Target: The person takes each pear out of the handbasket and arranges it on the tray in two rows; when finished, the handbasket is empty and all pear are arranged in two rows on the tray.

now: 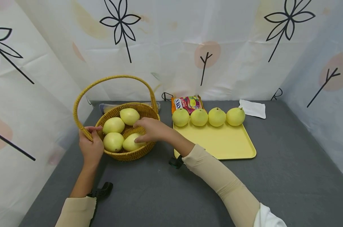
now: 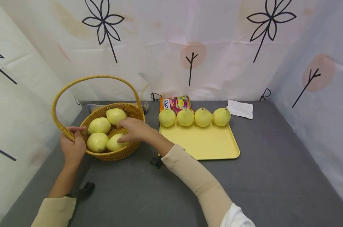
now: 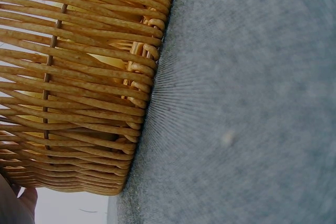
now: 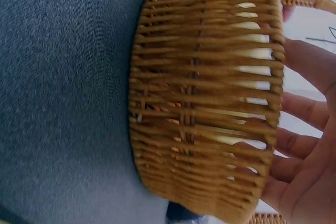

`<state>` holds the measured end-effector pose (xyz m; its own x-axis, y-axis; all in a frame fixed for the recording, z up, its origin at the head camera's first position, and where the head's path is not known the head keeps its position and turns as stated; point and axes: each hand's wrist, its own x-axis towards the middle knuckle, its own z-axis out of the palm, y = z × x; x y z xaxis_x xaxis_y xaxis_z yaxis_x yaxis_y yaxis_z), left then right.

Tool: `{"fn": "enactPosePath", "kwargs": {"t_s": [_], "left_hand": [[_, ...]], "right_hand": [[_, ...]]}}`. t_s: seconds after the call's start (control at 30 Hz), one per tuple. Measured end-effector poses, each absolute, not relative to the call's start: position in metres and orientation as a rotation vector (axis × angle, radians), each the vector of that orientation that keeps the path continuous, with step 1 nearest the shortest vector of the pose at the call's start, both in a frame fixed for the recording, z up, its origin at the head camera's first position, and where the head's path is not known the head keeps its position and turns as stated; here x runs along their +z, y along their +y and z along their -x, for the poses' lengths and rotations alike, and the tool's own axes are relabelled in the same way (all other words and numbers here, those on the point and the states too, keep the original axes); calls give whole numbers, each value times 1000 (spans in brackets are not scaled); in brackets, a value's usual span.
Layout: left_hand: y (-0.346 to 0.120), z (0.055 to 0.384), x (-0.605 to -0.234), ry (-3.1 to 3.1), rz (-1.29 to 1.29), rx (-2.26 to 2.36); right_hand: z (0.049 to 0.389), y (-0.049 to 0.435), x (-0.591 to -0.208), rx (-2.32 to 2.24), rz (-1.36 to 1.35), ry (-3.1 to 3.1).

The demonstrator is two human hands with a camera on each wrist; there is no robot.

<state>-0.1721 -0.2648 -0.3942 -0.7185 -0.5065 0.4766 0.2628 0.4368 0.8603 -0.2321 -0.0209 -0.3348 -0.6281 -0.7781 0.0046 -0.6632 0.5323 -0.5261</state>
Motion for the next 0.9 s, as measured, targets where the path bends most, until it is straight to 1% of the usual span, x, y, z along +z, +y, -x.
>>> {"fn": "enactPosePath", "kwargs": {"t_s": [0.17, 0.27, 0.43, 0.63, 0.9], "left_hand": [[-257, 164, -382, -1953, -172, -1364], [-261, 167, -388, -1959, -181, -1352], [-269, 175, -399, -1983, -208, -1320], [-271, 177, -401, -1985, -210, -1327], [-253, 161, -378, -1967, -191, -1361]], "right_hand": [[238, -36, -338, -636, 1301, 2426], [242, -44, -339, -564, 1341, 2373], [246, -54, -338, -467, 1308, 2312], [247, -65, -342, -350, 1364, 2289], [244, -70, -342, -273, 1317, 2337]]}}
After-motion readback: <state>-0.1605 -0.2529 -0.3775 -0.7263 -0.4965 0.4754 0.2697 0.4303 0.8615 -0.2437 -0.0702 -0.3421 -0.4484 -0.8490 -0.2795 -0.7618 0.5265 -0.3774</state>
